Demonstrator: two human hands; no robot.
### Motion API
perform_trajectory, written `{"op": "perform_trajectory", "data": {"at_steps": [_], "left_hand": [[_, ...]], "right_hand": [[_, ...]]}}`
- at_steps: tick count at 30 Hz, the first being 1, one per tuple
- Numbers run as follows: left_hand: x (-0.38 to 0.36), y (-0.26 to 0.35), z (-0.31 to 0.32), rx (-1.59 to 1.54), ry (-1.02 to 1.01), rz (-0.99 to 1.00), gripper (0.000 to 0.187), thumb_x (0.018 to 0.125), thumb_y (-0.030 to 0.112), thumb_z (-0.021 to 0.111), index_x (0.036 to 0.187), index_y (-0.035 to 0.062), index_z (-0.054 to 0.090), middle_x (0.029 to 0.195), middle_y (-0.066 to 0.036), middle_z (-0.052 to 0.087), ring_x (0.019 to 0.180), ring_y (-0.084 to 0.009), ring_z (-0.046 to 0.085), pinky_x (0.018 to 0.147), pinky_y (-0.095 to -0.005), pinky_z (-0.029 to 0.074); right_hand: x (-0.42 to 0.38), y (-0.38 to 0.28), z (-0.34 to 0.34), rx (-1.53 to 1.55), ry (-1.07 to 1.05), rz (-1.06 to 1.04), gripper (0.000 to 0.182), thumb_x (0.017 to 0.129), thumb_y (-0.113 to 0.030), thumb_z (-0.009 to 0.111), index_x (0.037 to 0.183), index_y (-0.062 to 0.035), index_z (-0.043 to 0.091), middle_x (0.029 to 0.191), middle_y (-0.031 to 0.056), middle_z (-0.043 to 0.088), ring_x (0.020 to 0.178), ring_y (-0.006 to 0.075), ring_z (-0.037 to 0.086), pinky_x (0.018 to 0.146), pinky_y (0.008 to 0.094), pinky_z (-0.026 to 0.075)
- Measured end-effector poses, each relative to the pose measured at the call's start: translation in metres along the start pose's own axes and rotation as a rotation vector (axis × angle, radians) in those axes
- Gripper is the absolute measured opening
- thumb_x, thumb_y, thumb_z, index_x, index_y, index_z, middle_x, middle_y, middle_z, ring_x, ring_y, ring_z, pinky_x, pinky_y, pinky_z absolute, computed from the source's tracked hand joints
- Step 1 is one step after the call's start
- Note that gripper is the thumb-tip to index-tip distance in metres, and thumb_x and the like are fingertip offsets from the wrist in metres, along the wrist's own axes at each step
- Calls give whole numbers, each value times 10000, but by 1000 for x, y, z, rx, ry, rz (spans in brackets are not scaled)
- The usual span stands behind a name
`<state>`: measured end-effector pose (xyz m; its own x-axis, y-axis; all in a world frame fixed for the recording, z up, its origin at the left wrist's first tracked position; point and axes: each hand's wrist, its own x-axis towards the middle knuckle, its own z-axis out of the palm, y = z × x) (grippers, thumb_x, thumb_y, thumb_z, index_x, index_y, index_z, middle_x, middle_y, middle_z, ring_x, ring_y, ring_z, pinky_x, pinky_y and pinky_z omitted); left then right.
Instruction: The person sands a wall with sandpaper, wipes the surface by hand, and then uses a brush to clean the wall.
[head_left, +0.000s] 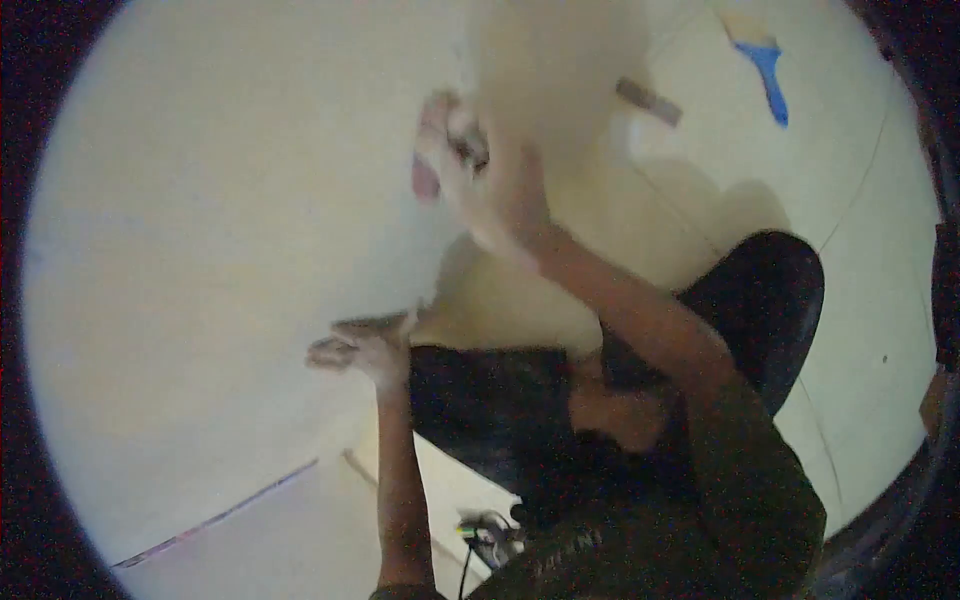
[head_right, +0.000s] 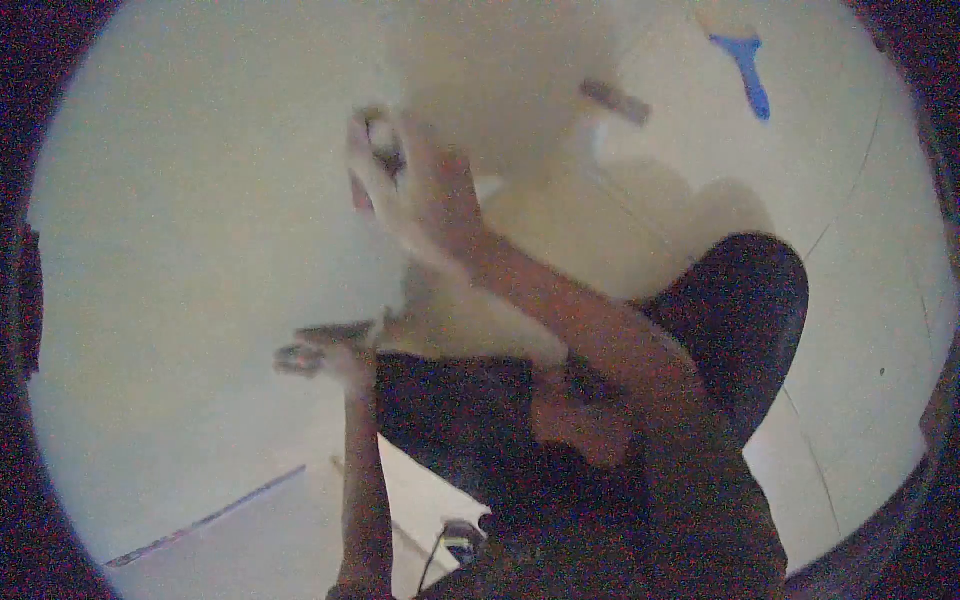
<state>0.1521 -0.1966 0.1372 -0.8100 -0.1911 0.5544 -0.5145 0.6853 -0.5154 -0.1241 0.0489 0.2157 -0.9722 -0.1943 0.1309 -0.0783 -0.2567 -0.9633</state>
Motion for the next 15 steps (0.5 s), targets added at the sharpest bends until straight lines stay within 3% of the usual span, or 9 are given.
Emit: {"op": "perform_trajectory", "data": {"at_steps": [3,6,9,12,15], "left_hand": [[8,9,-9,-17,-19,-43,1667,513,960,700,1607,64,-183,1559,-429,-275,1417,-676,-222,993,-901,22],[18,17,-9,-17,29,-26,1684,505,944,725,1596,69,-214,1540,-447,-289,1409,-691,-216,988,-902,21],[4,9,-8,-20,-71,-75,1682,525,970,680,1579,42,-247,1530,-441,-316,1404,-681,-246,1026,-870,-19],[-9,1,14,-52,-143,-176,1691,523,986,661,1571,31,-259,1516,-446,-334,1398,-677,-265,1042,-857,-36],[-7,5,7,-36,-175,-191,1709,505,986,671,1570,26,-260,1509,-455,-334,1394,-685,-260,1040,-861,-24]], "right_hand": [[-13,43,9,115,-28,-219,165,991,-138,683,962,-50,546,672,85,669,597,176,697,557,373,542],[-18,56,20,163,5,-247,190,972,-139,709,958,-49,543,674,87,670,587,196,694,556,368,540],[0,27,12,138,64,-272,204,975,-105,702,901,-50,520,621,48,619,590,78,609,500,286,451],[-22,77,29,50,88,-362,200,980,-117,701,905,-47,529,636,48,631,585,86,618,504,292,448],[-13,61,23,77,36,-274,191,970,-110,715,888,-53,552,666,62,643,592,108,620,519,305,453]]}}
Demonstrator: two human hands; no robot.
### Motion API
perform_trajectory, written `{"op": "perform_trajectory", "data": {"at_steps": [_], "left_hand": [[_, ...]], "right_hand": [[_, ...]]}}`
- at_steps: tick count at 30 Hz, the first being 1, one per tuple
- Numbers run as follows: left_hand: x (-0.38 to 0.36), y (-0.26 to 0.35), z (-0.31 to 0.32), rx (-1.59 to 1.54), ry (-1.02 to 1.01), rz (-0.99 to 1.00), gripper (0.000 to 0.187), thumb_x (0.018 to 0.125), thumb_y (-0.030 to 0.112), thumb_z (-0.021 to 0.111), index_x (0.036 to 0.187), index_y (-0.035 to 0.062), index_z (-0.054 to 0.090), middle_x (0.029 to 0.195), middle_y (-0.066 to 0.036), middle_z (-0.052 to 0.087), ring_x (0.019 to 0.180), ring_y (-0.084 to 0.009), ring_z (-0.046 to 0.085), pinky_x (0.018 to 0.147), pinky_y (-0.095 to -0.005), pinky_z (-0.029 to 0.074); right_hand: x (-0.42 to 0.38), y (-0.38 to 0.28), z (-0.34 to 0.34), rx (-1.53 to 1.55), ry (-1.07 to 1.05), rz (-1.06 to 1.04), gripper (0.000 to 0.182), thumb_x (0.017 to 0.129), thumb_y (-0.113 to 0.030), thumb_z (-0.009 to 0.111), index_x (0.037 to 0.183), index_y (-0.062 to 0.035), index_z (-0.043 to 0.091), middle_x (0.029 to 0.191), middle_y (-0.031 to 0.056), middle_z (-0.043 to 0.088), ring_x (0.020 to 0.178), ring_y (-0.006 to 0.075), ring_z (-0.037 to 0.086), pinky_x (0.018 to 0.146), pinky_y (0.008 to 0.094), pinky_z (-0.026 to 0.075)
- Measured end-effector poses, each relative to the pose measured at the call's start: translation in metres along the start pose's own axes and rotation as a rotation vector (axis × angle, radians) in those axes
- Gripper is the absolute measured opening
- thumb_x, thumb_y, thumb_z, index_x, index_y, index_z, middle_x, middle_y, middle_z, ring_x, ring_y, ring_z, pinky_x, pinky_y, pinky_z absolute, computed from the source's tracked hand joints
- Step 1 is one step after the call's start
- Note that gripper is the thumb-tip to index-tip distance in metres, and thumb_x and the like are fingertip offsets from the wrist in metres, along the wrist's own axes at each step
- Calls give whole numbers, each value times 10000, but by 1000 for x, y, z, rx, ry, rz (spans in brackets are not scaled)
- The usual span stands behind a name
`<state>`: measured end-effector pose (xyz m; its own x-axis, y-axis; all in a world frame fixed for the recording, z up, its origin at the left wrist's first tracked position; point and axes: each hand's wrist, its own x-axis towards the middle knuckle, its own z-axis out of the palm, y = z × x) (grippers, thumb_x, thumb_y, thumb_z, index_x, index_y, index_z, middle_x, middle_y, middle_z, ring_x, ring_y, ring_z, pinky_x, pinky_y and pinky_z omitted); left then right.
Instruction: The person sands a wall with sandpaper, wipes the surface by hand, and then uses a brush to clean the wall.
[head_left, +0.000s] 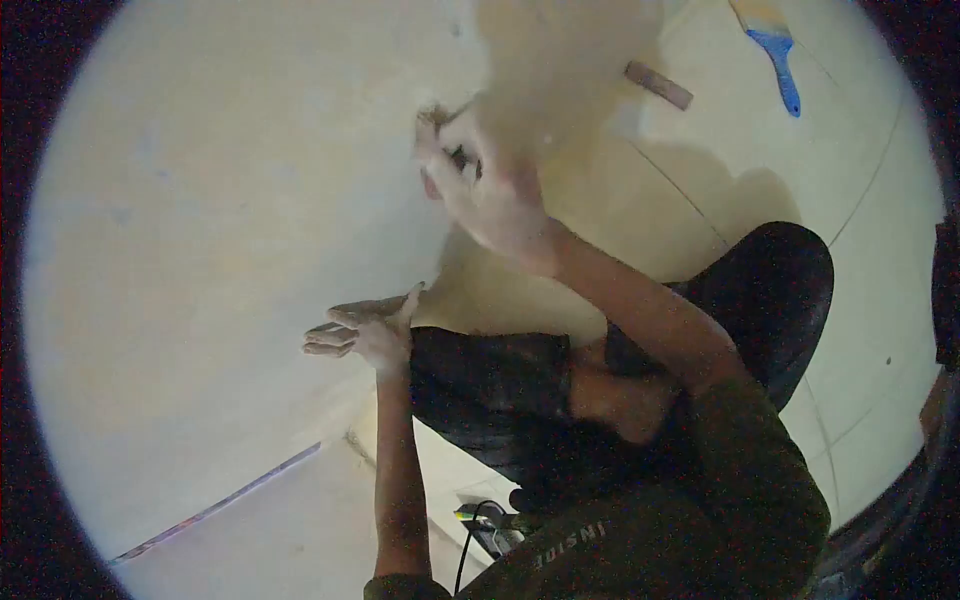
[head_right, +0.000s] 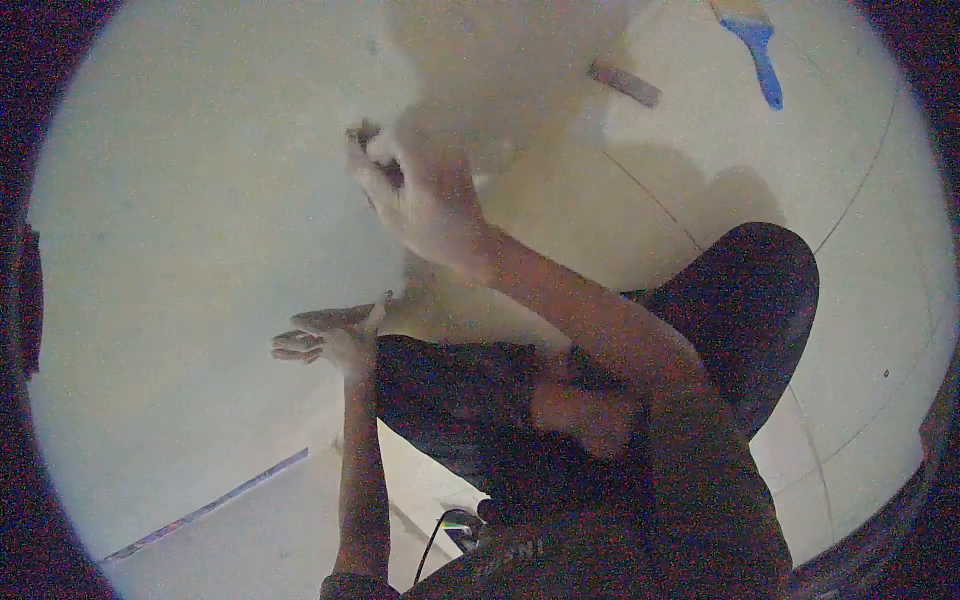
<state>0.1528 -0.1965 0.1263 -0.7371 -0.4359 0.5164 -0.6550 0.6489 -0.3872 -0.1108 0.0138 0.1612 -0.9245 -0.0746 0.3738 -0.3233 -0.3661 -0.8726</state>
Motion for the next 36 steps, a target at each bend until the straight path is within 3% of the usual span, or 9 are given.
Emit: {"op": "perform_trajectory", "data": {"at_steps": [4,6,9,16,18,21,31,34,36], "left_hand": [[-2,-6,5,-114,-98,-67,1708,502,995,660,1576,19,-241,1516,-453,-320,1394,-698,-233,1036,-869,14],[17,10,-14,29,114,99,1701,510,998,651,1577,13,-234,1524,-451,-307,1398,-700,-216,1034,-871,32],[20,13,-19,105,216,200,1698,516,1001,644,1576,4,-230,1532,-452,-287,1402,-703,-197,1031,-874,44],[10,2,-6,33,143,137,1682,510,990,661,1589,64,-237,1528,-445,-319,1403,-691,-233,1017,-874,-16],[3,-2,4,-3,82,57,1678,518,1014,613,1586,18,-213,1548,-434,-286,1411,-691,-205,1039,-865,26],[6,-3,-4,46,139,113,1679,520,1025,593,1586,-4,-198,1555,-429,-274,1413,-690,-199,1049,-862,41],[20,-1,-2,80,226,153,1682,524,1018,610,1585,-3,-202,1566,-436,-234,1418,-685,-203,1058,-855,29],[18,-2,-4,-15,150,161,1735,484,914,778,1578,34,-243,1532,-467,-276,1412,-679,-230,994,-884,-23],[14,14,-15,9,138,148,1729,484,916,775,1585,42,-231,1533,-463,-278,1408,-683,-232,984,-893,-1]], "right_hand": [[-12,7,5,-100,37,-86,228,973,-122,718,826,-67,552,661,57,638,561,115,585,523,313,451],[-23,11,6,-128,46,-144,248,968,-130,728,806,-74,550,642,48,629,543,112,561,518,312,444],[-7,19,7,-48,110,-73,178,927,-149,754,891,-91,590,724,119,626,558,278,635,529,398,499],[-13,17,-2,-169,25,-13,246,934,-200,759,881,-90,545,735,128,635,550,292,631,492,430,475],[5,12,-7,-127,39,55,244,936,-206,756,897,-91,544,738,134,638,550,298,635,486,435,470],[-16,21,3,-214,13,30,208,977,-142,693,845,-66,551,635,78,611,531,173,592,548,342,480],[-14,56,-1,-221,140,-197,153,906,-63,745,863,-53,599,771,122,611,606,245,573,546,389,449],[11,40,-5,-194,149,-279,138,890,-65,758,832,-54,633,789,118,616,593,248,562,510,385,423],[9,45,-22,-189,139,-249,127,864,-54,762,822,-63,643,805,108,623,632,257,579,548,387,428]]}}
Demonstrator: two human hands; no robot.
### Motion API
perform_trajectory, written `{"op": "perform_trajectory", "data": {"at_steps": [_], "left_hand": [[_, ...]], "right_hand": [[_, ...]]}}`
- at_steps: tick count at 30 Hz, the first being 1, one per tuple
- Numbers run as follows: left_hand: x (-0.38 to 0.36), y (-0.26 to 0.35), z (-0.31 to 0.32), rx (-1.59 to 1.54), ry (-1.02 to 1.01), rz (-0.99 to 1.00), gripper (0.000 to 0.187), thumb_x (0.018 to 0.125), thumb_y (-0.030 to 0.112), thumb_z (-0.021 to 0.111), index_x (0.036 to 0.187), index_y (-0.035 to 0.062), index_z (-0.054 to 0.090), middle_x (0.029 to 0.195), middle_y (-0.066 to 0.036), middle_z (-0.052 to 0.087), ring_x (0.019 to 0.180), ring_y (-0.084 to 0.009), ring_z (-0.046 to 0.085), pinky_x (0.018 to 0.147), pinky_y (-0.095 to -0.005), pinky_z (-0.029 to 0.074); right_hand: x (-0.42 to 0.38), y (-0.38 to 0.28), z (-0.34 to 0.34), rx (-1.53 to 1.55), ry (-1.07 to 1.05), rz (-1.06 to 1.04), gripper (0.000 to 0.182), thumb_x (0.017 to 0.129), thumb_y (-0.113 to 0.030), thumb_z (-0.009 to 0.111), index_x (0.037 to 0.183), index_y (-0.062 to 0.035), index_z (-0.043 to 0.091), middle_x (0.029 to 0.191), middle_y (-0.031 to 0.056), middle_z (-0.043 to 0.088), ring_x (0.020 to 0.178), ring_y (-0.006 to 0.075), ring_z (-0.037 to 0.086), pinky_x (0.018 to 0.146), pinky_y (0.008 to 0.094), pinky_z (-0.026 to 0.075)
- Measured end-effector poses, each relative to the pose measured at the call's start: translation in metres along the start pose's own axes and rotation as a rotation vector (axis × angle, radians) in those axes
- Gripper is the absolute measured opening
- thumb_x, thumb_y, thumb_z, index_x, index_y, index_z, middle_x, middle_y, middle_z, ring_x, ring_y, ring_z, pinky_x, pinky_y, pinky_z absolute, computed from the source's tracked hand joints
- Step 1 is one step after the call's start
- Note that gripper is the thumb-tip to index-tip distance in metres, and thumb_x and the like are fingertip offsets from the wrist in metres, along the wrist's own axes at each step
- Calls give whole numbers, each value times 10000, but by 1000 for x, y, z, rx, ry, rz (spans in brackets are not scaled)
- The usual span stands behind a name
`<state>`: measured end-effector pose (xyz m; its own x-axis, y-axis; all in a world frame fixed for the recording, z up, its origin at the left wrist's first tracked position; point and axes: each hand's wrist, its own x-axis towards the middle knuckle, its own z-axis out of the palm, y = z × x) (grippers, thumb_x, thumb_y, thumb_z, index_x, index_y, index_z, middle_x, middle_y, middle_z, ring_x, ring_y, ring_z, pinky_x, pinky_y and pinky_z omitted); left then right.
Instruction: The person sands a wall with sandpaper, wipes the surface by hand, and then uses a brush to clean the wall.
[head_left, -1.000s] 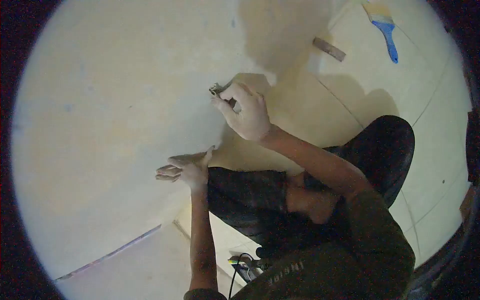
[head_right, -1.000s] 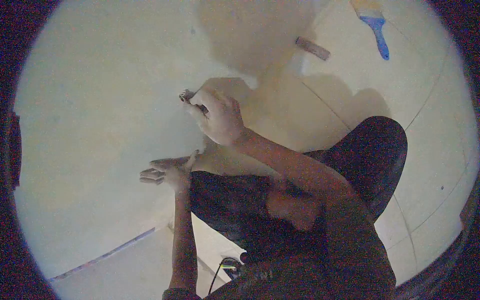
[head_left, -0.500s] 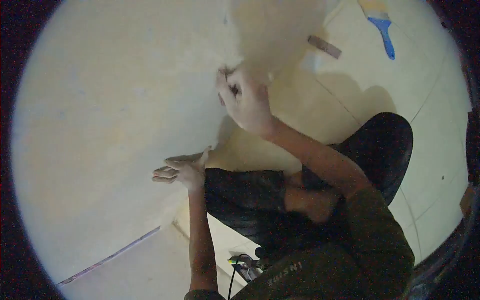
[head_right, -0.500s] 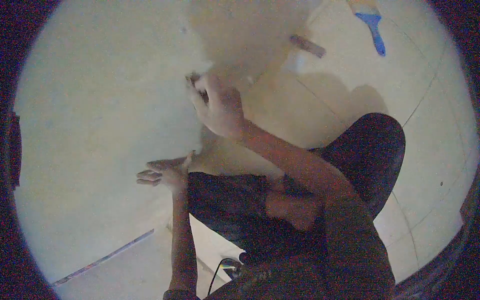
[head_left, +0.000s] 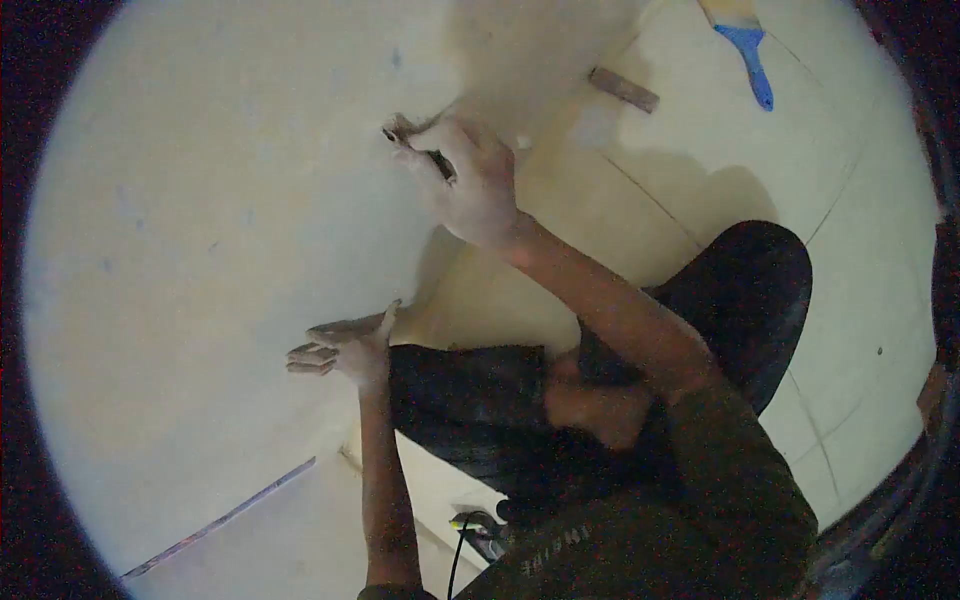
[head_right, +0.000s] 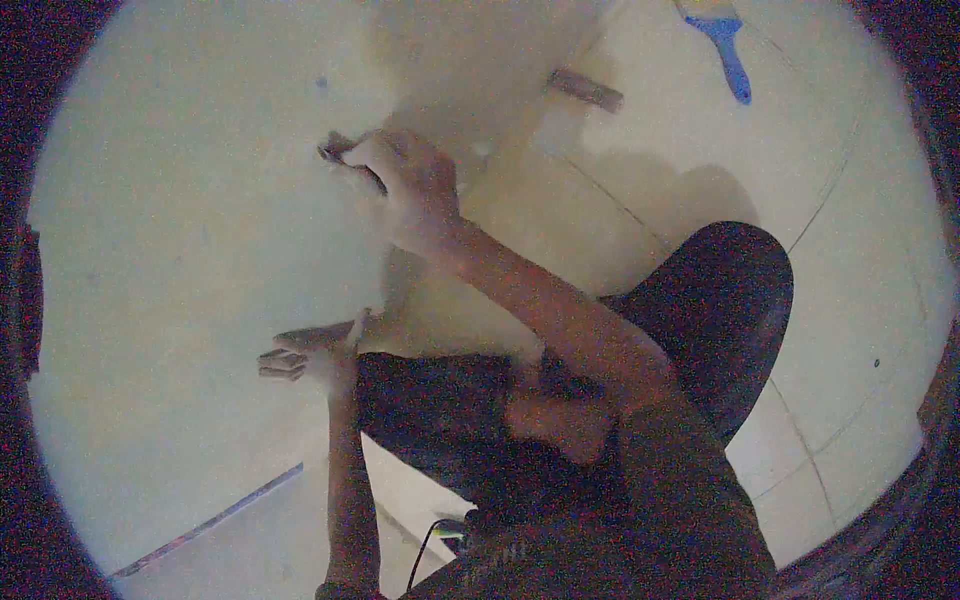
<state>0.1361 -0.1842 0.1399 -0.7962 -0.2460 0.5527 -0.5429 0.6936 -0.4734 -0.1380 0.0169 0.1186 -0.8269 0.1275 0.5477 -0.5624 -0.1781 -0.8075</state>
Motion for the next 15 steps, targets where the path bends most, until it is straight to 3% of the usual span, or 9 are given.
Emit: {"op": "perform_trajectory", "data": {"at_steps": [4,7,11,15], "left_hand": [[19,5,-9,70,105,74,1706,500,1017,628,1580,5,-220,1558,-429,-274,1401,-695,-230,1028,-874,13],[11,-6,0,53,56,6,1696,511,1014,626,1581,4,-217,1562,-417,-284,1400,-689,-244,1027,-876,19],[-3,-14,14,41,30,-16,1678,537,999,634,1577,4,-229,1569,-395,-298,1404,-685,-242,1034,-873,15],[3,-17,3,36,18,-1,1674,543,987,649,1575,15,-241,1579,-372,-305,1422,-656,-250,1048,-862,-1]], "right_hand": [[-1,-3,-8,-38,-84,-87,125,815,-29,759,827,-97,655,846,82,637,724,278,593,660,393,443],[17,-19,5,-52,-122,-61,157,790,-99,778,905,-145,681,959,120,614,994,364,582,864,505,436],[-17,18,1,-167,-131,-162,175,781,-135,796,925,-155,699,950,87,611,987,333,568,873,480,421],[9,-21,5,-126,-108,-141,189,779,-127,798,943,-162,710,943,69,607,959,327,561,875,466,421]]}}
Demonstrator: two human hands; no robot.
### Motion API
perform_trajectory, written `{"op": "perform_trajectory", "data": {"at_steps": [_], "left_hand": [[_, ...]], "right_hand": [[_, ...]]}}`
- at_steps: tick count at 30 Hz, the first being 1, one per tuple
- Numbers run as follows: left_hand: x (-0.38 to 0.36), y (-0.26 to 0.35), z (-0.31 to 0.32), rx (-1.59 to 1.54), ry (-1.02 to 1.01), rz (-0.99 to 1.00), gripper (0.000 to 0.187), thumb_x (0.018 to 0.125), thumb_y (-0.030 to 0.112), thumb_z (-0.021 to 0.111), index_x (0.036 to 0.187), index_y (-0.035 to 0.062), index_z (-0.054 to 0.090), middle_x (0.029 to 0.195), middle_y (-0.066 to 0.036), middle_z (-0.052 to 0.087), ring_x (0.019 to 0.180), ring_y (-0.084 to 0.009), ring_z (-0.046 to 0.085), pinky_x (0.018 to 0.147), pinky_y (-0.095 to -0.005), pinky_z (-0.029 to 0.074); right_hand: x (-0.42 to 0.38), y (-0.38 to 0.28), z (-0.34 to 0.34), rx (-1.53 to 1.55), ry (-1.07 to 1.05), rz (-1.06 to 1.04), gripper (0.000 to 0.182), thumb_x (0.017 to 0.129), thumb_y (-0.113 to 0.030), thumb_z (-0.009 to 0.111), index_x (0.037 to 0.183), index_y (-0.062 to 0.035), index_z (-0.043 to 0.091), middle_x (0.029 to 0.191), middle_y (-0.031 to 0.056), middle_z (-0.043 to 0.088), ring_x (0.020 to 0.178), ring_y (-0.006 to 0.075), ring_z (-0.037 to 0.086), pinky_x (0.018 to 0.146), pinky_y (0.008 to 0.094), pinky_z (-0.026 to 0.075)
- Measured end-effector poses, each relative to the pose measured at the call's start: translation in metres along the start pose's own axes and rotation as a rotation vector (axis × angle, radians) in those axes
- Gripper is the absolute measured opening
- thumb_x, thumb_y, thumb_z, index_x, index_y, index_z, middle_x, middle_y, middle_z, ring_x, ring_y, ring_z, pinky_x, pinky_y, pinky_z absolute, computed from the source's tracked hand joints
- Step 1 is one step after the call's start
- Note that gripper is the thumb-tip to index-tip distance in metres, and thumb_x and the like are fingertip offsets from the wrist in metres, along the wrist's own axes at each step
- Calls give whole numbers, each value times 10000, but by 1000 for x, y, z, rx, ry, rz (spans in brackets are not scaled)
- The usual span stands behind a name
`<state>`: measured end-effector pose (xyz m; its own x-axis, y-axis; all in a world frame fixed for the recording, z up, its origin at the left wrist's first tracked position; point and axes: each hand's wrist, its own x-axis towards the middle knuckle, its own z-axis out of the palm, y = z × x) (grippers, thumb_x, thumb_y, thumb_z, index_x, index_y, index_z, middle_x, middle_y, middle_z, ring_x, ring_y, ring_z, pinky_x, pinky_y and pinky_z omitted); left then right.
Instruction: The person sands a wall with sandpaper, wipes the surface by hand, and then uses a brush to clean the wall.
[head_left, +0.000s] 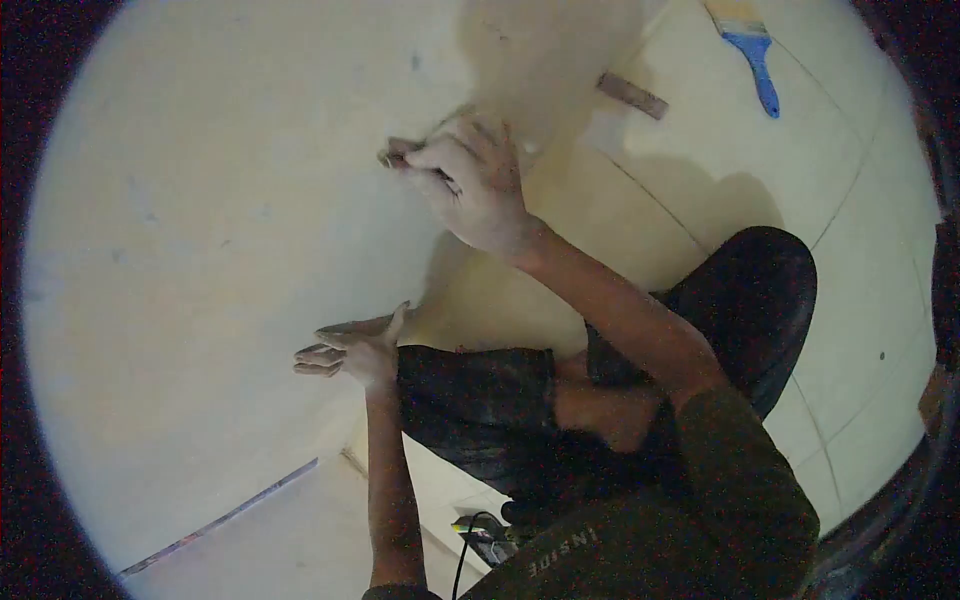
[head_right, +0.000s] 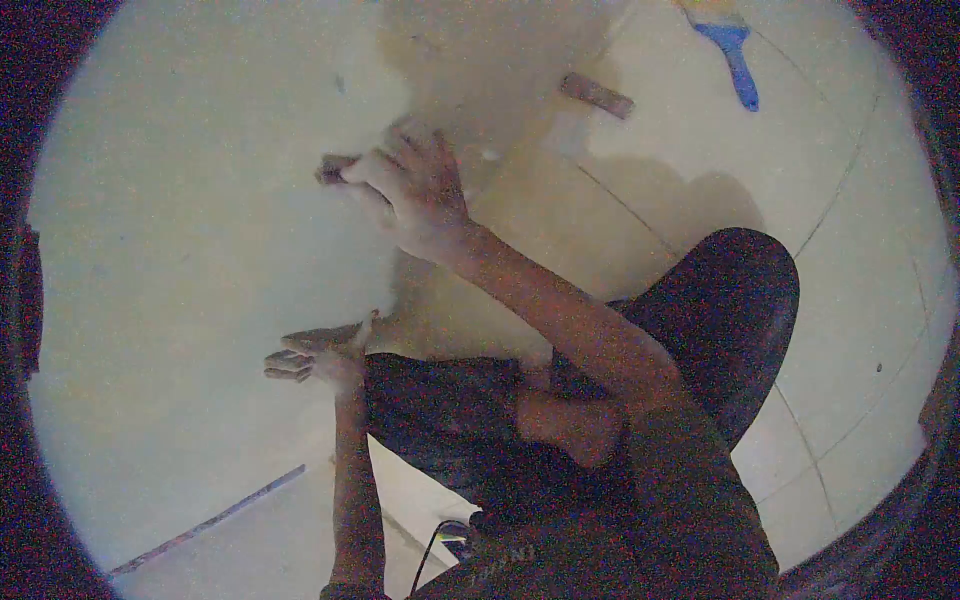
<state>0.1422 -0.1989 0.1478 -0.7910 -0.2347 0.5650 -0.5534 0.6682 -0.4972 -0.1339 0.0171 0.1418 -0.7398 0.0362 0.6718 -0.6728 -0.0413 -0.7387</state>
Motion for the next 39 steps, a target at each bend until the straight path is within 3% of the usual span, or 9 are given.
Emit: {"op": "perform_trajectory", "data": {"at_steps": [10,13,16,20,25,28,35,38,39], "left_hand": [[-4,-15,14,-119,-179,-161,1683,511,995,656,1582,74,-259,1531,-443,-306,1386,-705,-246,1043,-861,-11],[6,-10,3,3,-97,-46,1685,514,995,653,1578,64,-263,1526,-450,-303,1383,-712,-236,1053,-853,4],[26,-3,-4,12,-35,17,1692,509,1004,642,1580,40,-246,1535,-441,-299,1393,-707,-221,1049,-857,13],[4,-24,21,-98,-165,-107,1699,505,1010,636,1583,13,-219,1550,-426,-287,1409,-700,-183,1049,-858,19],[50,5,-4,46,67,55,1703,497,1010,639,1588,13,-207,1557,-406,-301,1423,-676,-197,1059,-853,28],[22,-17,26,-76,-171,-119,1706,497,1010,639,1583,14,-220,1551,-416,-302,1418,-676,-213,1055,-856,48],[32,-11,15,-1,-143,-63,1676,524,1005,629,1586,18,-213,1544,-438,-281,1437,-660,-192,1065,-852,34],[63,1,21,1,15,43,1671,533,1001,632,1583,23,-225,1544,-437,-283,1443,-650,-193,1073,-847,28],[62,0,23,4,13,49,1670,535,1000,632,1581,23,-230,1544,-437,-282,1445,-648,-192,1075,-845,26]], "right_hand": [[12,-2,24,85,149,10,255,752,-77,857,858,-122,629,783,43,616,759,233,557,764,384,381],[-26,14,19,31,-4,47,217,766,-73,777,945,-135,671,918,94,606,951,345,566,893,485,399],[3,-5,23,8,10,139,240,778,-54,833,853,-107,611,804,52,621,768,257,566,777,393,383],[16,0,21,62,138,106,251,797,-42,819,889,-101,592,833,65,621,772,264,566,780,405,385],[38,-8,24,-34,81,160,291,783,-19,825,925,-100,584,847,74,618,777,257,560,788,416,400],[16,10,33,118,93,128,276,783,-31,824,915,-102,593,845,66,620,801,253,563,799,410,389],[59,7,32,23,86,98,215,776,-55,825,842,-114,629,808,30,633,758,241,572,780,398,367],[35,12,34,31,68,120,220,773,-53,822,854,-119,628,820,40,640,764,242,577,776,408,362],[33,10,34,38,-68,237,190,804,-135,779,909,-113,622,879,94,614,905,339,602,781,480,368]]}}
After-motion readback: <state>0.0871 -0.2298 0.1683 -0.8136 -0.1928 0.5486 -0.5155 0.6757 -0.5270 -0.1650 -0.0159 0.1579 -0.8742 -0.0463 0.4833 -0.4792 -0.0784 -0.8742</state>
